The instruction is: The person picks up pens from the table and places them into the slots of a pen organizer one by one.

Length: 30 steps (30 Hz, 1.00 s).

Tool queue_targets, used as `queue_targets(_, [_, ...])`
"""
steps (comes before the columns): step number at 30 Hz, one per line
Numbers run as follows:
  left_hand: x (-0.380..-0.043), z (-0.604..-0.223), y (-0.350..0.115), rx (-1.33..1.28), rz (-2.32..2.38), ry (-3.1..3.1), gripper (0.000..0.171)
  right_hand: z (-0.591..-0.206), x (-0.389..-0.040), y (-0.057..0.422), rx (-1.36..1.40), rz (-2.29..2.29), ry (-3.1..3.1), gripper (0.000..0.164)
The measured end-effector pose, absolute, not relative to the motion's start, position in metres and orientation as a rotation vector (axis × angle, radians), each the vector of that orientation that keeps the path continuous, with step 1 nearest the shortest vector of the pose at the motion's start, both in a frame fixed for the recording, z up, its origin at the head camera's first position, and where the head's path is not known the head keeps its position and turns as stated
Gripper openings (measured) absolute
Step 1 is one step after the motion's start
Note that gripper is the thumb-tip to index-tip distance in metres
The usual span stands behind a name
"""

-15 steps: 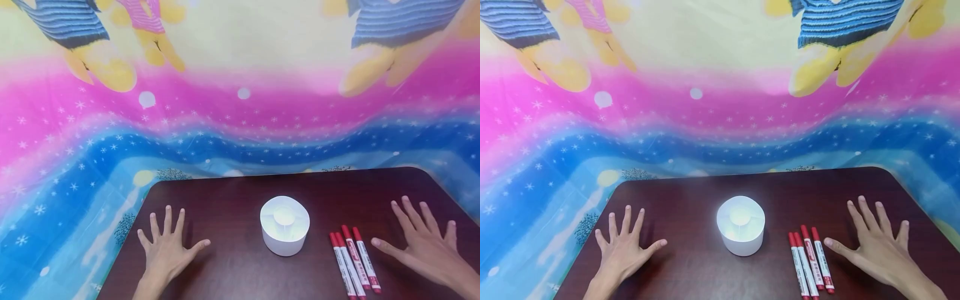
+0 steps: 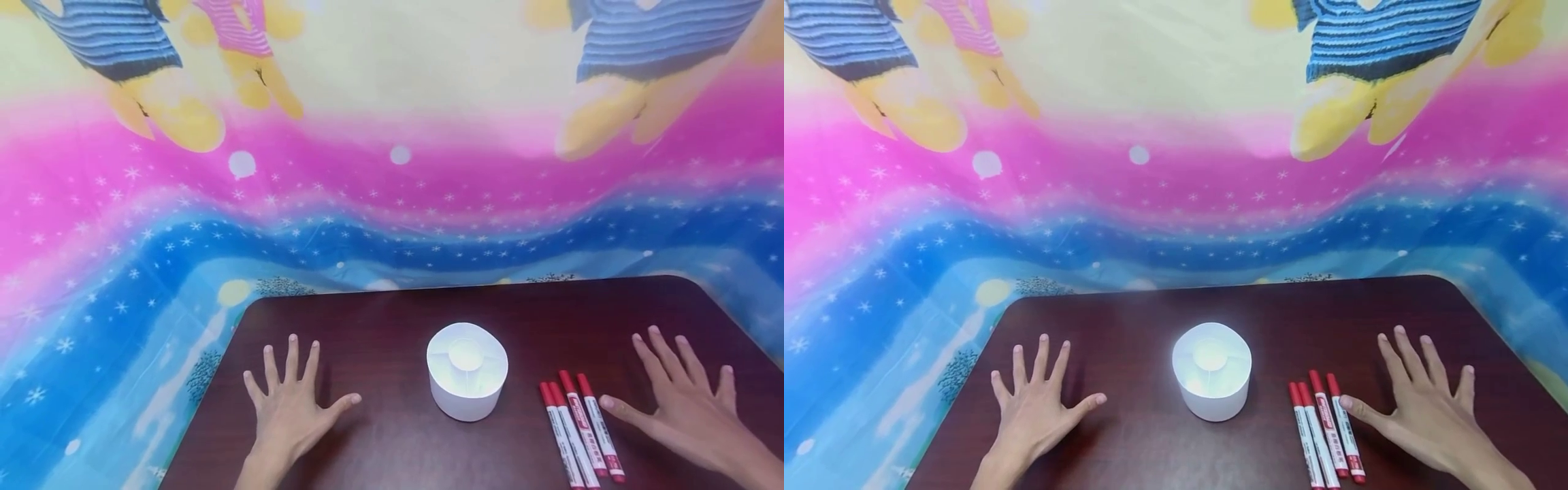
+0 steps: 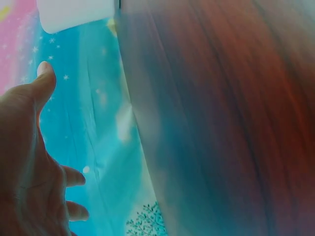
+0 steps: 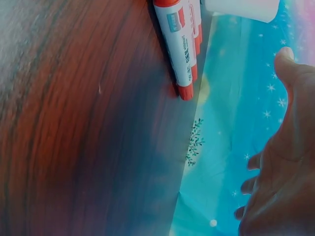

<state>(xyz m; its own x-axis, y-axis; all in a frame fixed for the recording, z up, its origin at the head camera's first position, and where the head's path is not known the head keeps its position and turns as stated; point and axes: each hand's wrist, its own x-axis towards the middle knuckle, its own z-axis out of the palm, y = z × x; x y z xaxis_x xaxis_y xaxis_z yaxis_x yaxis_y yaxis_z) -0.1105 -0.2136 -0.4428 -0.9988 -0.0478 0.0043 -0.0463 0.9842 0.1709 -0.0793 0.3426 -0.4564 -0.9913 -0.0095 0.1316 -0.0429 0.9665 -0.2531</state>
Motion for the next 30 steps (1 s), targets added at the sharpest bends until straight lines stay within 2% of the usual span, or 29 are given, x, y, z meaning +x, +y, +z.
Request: queue_targets(30, [-0.119, -0.443, -0.146, -0.208, -0.355, -2.986, 0.121, -0.469, -0.079, 0.325, 0.130, 0.541, -3.003, 0.117])
